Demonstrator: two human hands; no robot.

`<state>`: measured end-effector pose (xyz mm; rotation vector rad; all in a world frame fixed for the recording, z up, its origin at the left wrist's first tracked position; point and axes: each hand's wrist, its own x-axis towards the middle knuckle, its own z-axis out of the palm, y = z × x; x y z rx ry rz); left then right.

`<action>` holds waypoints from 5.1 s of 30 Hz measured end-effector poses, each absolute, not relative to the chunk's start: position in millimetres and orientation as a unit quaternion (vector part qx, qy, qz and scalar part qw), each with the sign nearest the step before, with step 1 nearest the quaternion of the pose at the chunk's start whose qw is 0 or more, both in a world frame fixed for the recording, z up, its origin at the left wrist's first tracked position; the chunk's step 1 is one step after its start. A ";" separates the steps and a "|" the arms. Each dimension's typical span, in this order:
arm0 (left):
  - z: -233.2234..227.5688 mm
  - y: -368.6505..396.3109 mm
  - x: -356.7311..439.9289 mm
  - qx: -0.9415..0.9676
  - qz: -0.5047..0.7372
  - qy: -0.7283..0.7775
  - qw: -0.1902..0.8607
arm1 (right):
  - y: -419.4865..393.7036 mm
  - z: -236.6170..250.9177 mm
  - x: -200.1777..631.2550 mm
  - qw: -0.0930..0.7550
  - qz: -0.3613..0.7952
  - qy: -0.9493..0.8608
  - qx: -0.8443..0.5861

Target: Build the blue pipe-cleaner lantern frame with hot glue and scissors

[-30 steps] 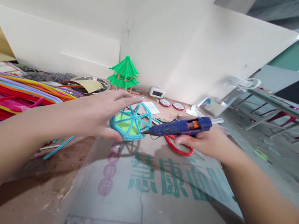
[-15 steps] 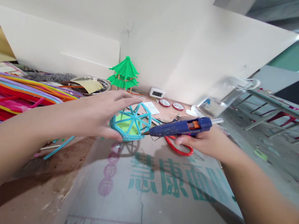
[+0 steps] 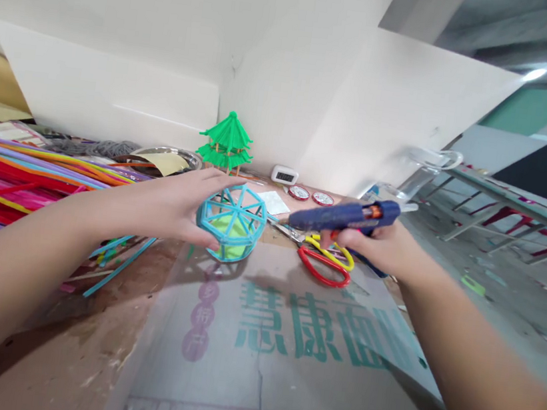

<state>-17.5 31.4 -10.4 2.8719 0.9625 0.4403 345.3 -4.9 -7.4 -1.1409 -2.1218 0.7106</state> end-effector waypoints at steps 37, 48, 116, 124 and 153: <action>-10.7 42.0 -31.4 0.897 0.104 0.360 0.234 | 86.3 -55.1 307.6 0.047 0.057 -0.731 -0.678; -25.7 47.8 -25.5 0.916 0.137 0.310 0.213 | 98.3 -88.2 297.9 0.231 0.075 -0.724 -0.646; 11.1 9.5 -7.7 0.904 0.185 0.371 0.105 | -12.3 -5.8 252.1 0.261 0.118 -0.888 -0.360; 7.9 10.7 -11.9 0.919 0.185 0.331 0.106 | -10.4 -8.1 251.8 0.259 0.122 -0.899 -0.331; 3.6 9.9 -11.5 0.927 0.162 0.333 0.062 | -10.2 -8.6 251.2 0.230 0.136 -0.901 -0.340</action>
